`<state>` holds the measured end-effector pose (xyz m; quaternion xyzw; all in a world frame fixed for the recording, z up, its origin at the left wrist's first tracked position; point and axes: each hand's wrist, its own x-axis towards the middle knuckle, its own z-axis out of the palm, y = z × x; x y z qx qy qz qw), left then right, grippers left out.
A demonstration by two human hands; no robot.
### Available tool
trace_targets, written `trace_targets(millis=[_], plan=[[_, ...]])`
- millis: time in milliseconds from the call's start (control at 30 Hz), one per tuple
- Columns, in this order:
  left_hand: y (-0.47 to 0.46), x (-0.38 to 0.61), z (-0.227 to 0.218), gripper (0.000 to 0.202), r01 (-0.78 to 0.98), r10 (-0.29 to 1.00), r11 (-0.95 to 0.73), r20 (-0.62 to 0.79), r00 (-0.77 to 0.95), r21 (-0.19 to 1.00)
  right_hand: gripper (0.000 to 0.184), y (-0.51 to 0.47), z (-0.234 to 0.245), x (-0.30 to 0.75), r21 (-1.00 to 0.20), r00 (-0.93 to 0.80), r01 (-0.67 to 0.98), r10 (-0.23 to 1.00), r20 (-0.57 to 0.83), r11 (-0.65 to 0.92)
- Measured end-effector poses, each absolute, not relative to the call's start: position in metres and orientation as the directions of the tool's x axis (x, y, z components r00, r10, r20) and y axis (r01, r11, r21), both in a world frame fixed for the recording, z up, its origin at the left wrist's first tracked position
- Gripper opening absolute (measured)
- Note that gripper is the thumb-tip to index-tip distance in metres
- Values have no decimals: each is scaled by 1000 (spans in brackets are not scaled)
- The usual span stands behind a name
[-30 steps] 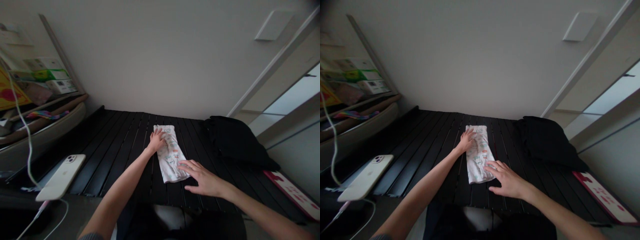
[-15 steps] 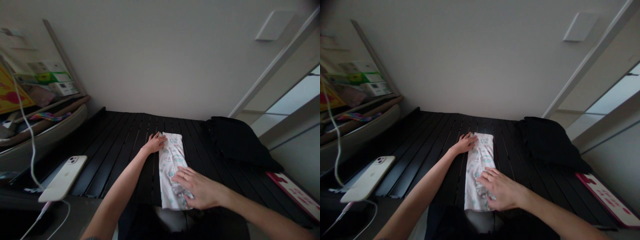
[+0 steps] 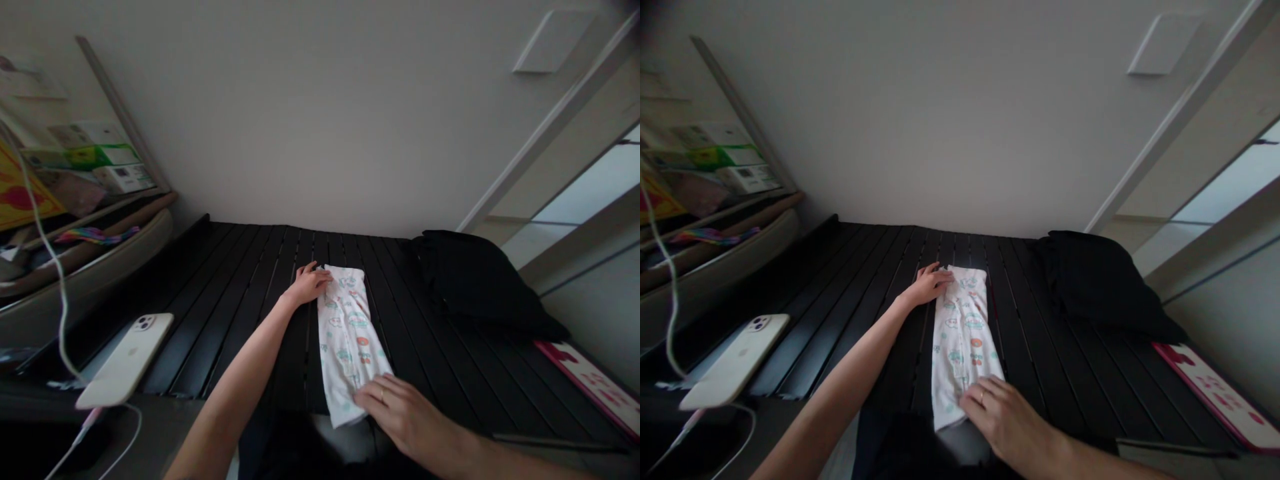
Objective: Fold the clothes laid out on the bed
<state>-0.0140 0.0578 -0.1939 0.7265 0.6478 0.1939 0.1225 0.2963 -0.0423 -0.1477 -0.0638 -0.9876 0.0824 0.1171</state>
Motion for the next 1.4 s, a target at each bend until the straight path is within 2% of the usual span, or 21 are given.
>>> trace_targets(millis=[67,133,233,333,400,500,600,700,767,833,900,967,1067,1133,1267,1400], plan=[[58,-13,-192,32,883,988,-123,136,68,453,28,-17,-120,281,-336,-970,172,219,107,926],[58,-12,-191,33,859,991,-94,133,31,503,27,18,-98,260,-355,-962,203,253,101,913],[59,-13,-187,44,779,983,-40,164,-81,626,25,80,-80,220,-265,-956,240,275,100,934],[59,-15,-182,51,661,958,-23,205,-200,750,25,135,-81,183,-142,-882,420,440,167,896],[57,-15,-178,52,621,944,24,186,-272,783,36,155,-93,167,-88,-820,515,519,241,853],[54,-11,-175,57,691,924,56,224,-308,721,47,157,-129,159,-82,-744,605,600,295,792],[53,-1,-181,58,845,936,-38,316,-157,534,52,145,-175,163,-104,-711,664,668,220,741],[52,12,-194,53,930,976,-82,217,2,359,55,138,-207,168,-137,-716,684,695,60,717],[51,18,-202,54,951,990,-43,140,-1,307,55,138,-214,170,-167,-722,682,692,5,712],[50,22,-204,54,959,992,-4,122,-32,283,54,139,-211,172,-176,-674,722,738,36,669],[49,23,-200,50,963,985,55,143,-96,263,53,137,-205,176,-161,-546,813,829,124,560],[47,24,-193,47,951,948,191,206,-243,242,51,134,-199,184,-139,-388,899,903,187,415],[45,26,-185,41,897,859,381,273,-433,222,48,129,-195,197,-120,-263,951,950,168,284],[45,29,-185,37,897,863,383,259,-433,222,44,126,-194,202,-140,-280,943,948,151,301],[47,39,-188,29,930,927,265,198,-318,256,26,122,-193,199,-220,-346,904,930,124,365],[45,53,-179,26,897,925,299,132,-356,327,19,121,-182,196,-274,-356,887,928,107,372]])
